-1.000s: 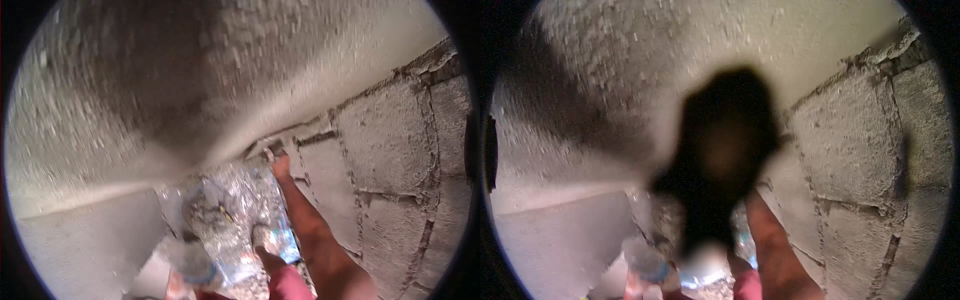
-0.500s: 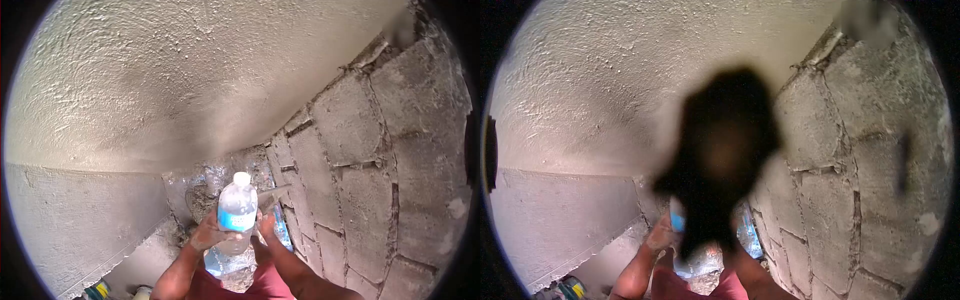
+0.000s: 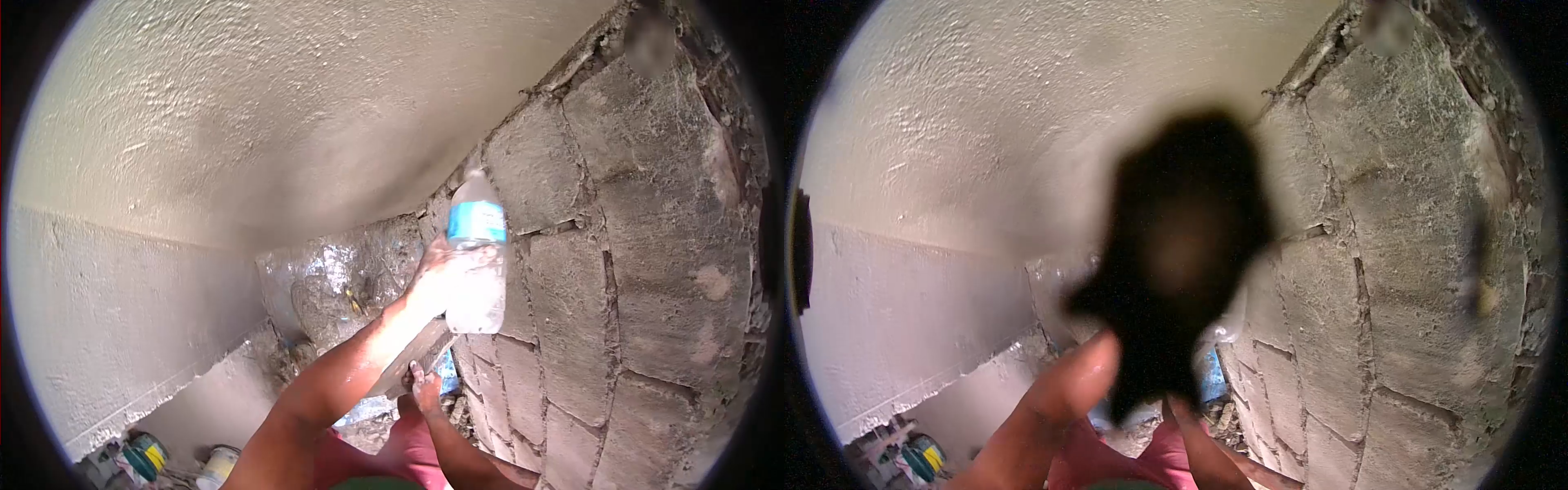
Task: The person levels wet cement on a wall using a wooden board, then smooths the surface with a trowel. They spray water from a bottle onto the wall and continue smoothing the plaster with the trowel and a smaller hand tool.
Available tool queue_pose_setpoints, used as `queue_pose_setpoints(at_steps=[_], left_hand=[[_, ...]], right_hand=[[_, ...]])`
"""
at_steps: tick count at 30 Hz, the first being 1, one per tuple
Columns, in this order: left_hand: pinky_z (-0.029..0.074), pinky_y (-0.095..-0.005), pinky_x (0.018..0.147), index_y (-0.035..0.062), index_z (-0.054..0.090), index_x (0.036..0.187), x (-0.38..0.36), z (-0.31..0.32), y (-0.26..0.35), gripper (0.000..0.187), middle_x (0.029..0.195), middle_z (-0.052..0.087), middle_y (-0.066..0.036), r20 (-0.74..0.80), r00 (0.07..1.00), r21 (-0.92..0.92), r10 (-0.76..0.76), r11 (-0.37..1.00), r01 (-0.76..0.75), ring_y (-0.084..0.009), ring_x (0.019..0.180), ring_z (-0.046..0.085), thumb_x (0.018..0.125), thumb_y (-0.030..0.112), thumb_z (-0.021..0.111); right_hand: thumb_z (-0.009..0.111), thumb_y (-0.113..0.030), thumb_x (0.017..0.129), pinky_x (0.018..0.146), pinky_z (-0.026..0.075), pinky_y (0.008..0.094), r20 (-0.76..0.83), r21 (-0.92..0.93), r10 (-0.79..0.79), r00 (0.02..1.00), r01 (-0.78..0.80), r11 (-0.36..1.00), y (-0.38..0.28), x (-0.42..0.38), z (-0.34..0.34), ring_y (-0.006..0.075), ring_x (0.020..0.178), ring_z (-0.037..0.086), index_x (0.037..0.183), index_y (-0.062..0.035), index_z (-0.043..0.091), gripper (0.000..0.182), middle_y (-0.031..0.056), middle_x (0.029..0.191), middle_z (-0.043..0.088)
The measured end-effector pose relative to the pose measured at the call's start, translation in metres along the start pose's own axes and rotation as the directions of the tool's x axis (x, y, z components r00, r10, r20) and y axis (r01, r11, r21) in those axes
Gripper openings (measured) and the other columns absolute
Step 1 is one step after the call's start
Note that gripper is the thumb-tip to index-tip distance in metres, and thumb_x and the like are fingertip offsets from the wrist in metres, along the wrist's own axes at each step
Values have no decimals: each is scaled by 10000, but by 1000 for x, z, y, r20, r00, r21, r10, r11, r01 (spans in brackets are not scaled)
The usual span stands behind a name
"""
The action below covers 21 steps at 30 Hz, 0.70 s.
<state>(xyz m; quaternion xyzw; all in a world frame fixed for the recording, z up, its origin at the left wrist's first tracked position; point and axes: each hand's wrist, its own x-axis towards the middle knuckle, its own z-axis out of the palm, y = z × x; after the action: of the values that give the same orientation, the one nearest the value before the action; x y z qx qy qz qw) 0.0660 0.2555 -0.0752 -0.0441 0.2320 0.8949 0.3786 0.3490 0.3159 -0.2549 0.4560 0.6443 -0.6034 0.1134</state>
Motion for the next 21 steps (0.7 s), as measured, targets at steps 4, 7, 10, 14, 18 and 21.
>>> queue_pose_setpoints(at_steps=[4, 7, 10, 14, 18, 21], left_hand=[[548, -281, 644, 39, 533, 1131, -6, 27, 6, 425, 909, 657, -61, -147, 949, 256, 278, 938, -235, -123, 754, 640, 779, 47, 771], [548, -299, 642, 25, 523, 1139, -5, 11, 0, 444, 921, 668, -79, -125, 975, 153, 184, 975, -164, -147, 740, 650, 767, 36, 765], [549, -313, 643, 10, 522, 1142, 29, -56, -22, 477, 908, 668, -79, -180, 983, 190, 23, 982, 12, -161, 735, 655, 741, 43, 780], [556, -316, 682, -8, 517, 1177, 43, -112, -43, 533, 956, 669, -122, -191, 948, 215, 255, 953, -213, -198, 810, 669, 726, 93, 784], [566, -366, 747, 6, 513, 1178, 30, -109, -12, 582, 991, 664, -153, -246, 909, 707, 335, 704, -68, -256, 876, 671, 706, 188, 801], [578, -370, 784, 23, 527, 1164, 9, -113, 22, 568, 998, 665, -158, -290, 896, 873, 335, 477, 104, -265, 874, 678, 721, 257, 795]], right_hand=[[646, -276, 917, 598, 475, 318, 1, 61, -54, 999, 54, 997, -12, 2, -6, 144, 601, 593, 761, 3, 646, 320, 59, 693, 649], [636, -315, 920, 649, 485, 371, 33, -309, -316, 948, 310, 899, -37, 5, -6, 228, 662, 617, 773, 43, 628, 388, 107, 674, 626], [659, -325, 901, 649, 468, 395, -72, -640, -76, 994, 13, 769, -44, 18, -13, 251, 649, 588, 770, 61, 622, 409, 127, 664, 613], [705, -393, 855, 632, 440, 395, 23, -419, -263, 965, 248, 874, -31, 39, -31, 242, 619, 507, 753, 82, 613, 494, 148, 635, 585], [641, -358, 892, 724, 445, 395, -57, -654, -422, 905, 286, 701, 3, 73, -80, 194, 703, 507, 803, 91, 630, 457, 142, 737, 614], [594, -353, 909, 749, 447, 409, -24, -568, -559, 829, 449, 690, -53, 57, -75, 204, 747, 510, 849, 75, 634, 434, 147, 857, 640]])
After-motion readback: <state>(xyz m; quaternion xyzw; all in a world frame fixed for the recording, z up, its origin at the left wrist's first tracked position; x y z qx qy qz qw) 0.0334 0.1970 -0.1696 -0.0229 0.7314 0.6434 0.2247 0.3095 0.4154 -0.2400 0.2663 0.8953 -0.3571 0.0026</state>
